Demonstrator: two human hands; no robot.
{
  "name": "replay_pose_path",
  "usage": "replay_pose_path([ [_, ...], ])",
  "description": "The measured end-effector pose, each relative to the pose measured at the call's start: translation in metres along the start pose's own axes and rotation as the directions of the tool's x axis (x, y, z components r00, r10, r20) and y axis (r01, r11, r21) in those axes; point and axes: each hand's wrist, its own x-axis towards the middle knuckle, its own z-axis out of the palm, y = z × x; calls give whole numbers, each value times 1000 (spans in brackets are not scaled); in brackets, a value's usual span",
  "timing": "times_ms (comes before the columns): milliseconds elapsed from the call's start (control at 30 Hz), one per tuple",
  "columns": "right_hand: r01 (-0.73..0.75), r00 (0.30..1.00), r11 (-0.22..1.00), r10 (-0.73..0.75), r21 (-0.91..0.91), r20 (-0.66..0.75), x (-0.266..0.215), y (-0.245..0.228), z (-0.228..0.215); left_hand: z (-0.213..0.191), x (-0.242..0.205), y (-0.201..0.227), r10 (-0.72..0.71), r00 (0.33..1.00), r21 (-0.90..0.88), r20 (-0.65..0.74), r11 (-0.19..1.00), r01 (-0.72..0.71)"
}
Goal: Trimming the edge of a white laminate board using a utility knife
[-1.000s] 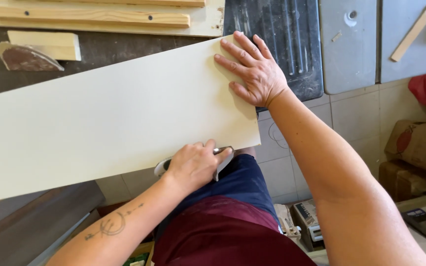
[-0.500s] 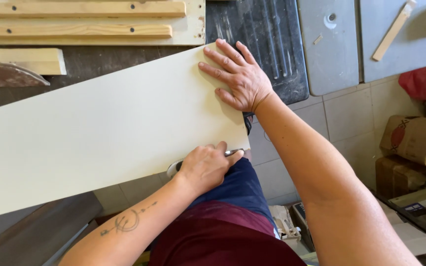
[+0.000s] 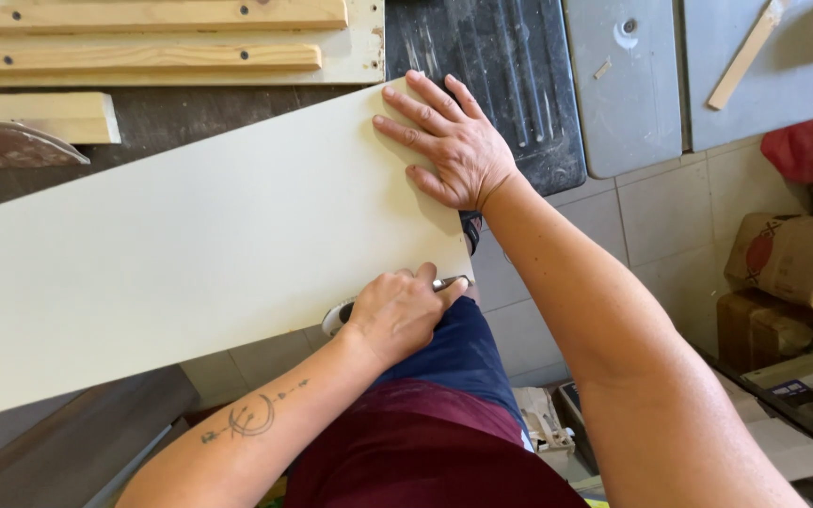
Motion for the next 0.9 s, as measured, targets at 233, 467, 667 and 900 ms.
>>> replay_pose_path([
  [233,-8,1000,1000,9,-9,19,-1,-1,2,-3,-6,0,-30,996,-27,81,999,32],
  [467,-15,1000,1000,15,-12,15,-1,-1,2,0,-4,2,-34,994,2,102,999,34],
  [667,-6,1000,1000,6,-17,-2,0,0,1,1,-7,-1,-13,998,35,69,999,11],
  [900,-16,1000,1000,16,-8,-14,0,0,3,0,-3,1,-11,996,-4,88,1000,11],
])
